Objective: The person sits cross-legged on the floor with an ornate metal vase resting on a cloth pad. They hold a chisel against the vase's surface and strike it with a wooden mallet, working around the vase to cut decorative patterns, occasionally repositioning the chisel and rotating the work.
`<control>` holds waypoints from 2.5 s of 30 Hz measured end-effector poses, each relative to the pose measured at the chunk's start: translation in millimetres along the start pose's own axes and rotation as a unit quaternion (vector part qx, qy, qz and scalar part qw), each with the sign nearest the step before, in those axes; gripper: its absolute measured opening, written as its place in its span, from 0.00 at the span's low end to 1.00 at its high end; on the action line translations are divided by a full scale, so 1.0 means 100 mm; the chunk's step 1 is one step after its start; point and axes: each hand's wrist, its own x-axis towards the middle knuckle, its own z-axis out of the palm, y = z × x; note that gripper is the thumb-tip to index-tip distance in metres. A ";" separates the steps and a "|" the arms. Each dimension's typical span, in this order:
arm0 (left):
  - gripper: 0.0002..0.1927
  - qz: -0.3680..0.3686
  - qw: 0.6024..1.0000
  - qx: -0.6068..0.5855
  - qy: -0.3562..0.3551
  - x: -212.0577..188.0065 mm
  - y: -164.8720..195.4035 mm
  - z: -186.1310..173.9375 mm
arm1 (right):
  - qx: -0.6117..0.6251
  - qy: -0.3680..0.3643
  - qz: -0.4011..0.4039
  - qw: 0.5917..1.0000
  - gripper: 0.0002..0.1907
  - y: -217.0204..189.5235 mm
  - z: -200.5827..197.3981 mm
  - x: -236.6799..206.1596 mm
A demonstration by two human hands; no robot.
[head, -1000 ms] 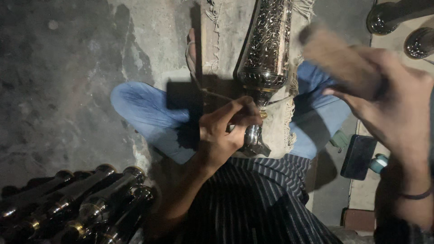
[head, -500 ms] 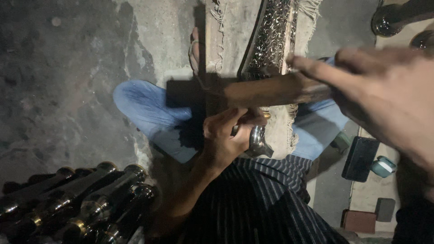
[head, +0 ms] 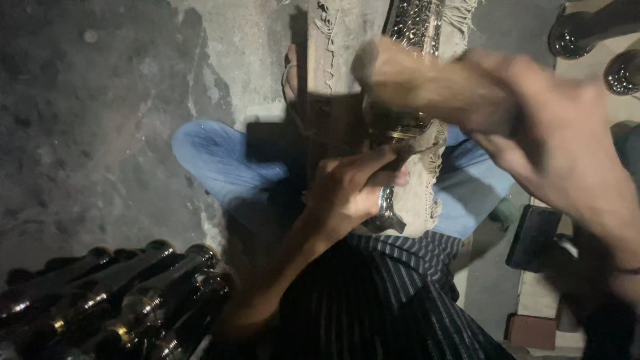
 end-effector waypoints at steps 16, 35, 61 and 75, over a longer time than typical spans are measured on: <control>0.20 -0.061 0.973 0.023 -0.223 0.58 -0.05 0.05 | 0.136 0.135 0.220 0.956 0.24 -0.08 0.43 -0.42; 0.19 -0.059 0.985 0.029 -0.160 0.49 0.09 0.06 | 0.055 0.086 0.079 0.992 0.33 -0.01 0.19 -0.34; 0.06 -0.100 0.985 0.021 0.139 -0.05 0.37 0.12 | -0.289 -0.291 -0.032 0.912 0.27 0.11 -0.13 0.32; 0.05 -0.126 0.983 0.015 0.134 -0.13 0.39 0.08 | -0.170 -0.282 0.077 0.941 0.39 0.01 -0.28 0.06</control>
